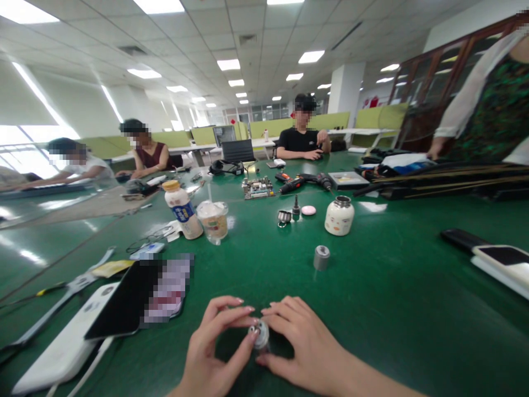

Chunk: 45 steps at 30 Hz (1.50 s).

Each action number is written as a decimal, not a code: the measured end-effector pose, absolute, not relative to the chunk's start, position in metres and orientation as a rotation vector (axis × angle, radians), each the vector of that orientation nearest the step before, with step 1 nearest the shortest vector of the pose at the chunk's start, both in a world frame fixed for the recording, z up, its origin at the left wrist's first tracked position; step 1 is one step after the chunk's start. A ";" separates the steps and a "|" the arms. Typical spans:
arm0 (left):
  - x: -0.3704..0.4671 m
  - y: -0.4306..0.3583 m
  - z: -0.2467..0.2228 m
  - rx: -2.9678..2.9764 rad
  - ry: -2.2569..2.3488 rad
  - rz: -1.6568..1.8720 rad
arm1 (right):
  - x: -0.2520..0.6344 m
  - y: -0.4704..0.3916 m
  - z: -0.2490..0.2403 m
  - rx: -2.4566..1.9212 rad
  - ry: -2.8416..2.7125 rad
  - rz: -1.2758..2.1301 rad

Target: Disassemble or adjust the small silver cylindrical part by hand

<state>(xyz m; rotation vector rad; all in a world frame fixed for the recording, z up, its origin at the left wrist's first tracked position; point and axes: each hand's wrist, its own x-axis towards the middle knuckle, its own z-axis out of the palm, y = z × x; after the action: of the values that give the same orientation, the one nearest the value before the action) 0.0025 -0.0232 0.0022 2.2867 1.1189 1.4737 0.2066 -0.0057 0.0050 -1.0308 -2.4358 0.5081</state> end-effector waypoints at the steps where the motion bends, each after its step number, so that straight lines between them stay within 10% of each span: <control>1: 0.003 -0.023 0.003 2.293 1.119 1.469 | 0.207 -0.006 0.004 -1.030 -2.433 0.508; 45: 0.009 -0.020 0.000 2.080 1.037 1.414 | 0.207 -0.004 0.007 -1.001 -2.450 0.525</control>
<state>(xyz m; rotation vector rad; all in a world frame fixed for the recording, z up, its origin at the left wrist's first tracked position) 0.0087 -0.0196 -0.0002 2.0805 1.0375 1.4144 0.2066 -0.0040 0.0069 -1.0014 -2.4500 0.5255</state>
